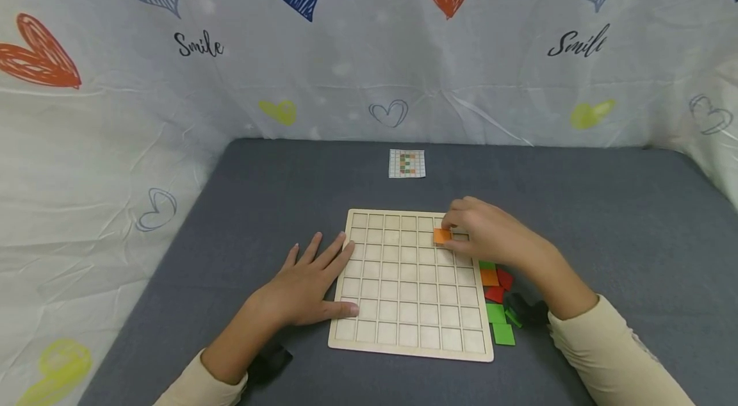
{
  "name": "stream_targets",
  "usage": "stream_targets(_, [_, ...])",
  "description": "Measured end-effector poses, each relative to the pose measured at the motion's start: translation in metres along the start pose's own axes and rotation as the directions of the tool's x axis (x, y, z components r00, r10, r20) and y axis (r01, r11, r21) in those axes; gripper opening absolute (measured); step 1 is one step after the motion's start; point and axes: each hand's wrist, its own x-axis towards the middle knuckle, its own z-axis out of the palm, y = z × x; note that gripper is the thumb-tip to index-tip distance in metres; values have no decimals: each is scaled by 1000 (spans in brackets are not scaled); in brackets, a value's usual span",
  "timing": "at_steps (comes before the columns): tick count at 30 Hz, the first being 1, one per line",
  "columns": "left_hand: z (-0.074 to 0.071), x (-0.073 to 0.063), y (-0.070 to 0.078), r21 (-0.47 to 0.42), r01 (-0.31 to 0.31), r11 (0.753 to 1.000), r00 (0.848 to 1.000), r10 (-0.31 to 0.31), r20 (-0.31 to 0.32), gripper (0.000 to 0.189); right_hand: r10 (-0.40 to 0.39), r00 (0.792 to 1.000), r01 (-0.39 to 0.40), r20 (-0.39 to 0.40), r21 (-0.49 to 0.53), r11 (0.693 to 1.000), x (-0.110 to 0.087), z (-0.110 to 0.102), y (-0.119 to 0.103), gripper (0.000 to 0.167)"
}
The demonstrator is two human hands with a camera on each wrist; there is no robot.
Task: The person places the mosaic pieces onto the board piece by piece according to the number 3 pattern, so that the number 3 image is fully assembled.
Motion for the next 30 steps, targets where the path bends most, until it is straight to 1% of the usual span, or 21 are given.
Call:
stream_targets(9, [0,0,0,-7,6,1000,1000,-6,6,101,23,998,-23,59,0,1000,10,3,-5,16])
stream_targets(15, [0,0,-1,-7,0,1000,1000,0,2,101,8,998,-8,63,-10,1000,14,6,-5,14])
stream_targets(21, [0,0,-1,-13,-1,1000,1000,1,1,101,-1,997,2,72,-15,1000,16,9,-5,15])
stream_targets(30, [0,-1,0,-17,-7,1000,1000,7,1,100,-2,997,2,73,6,1000,20,9,-8,8])
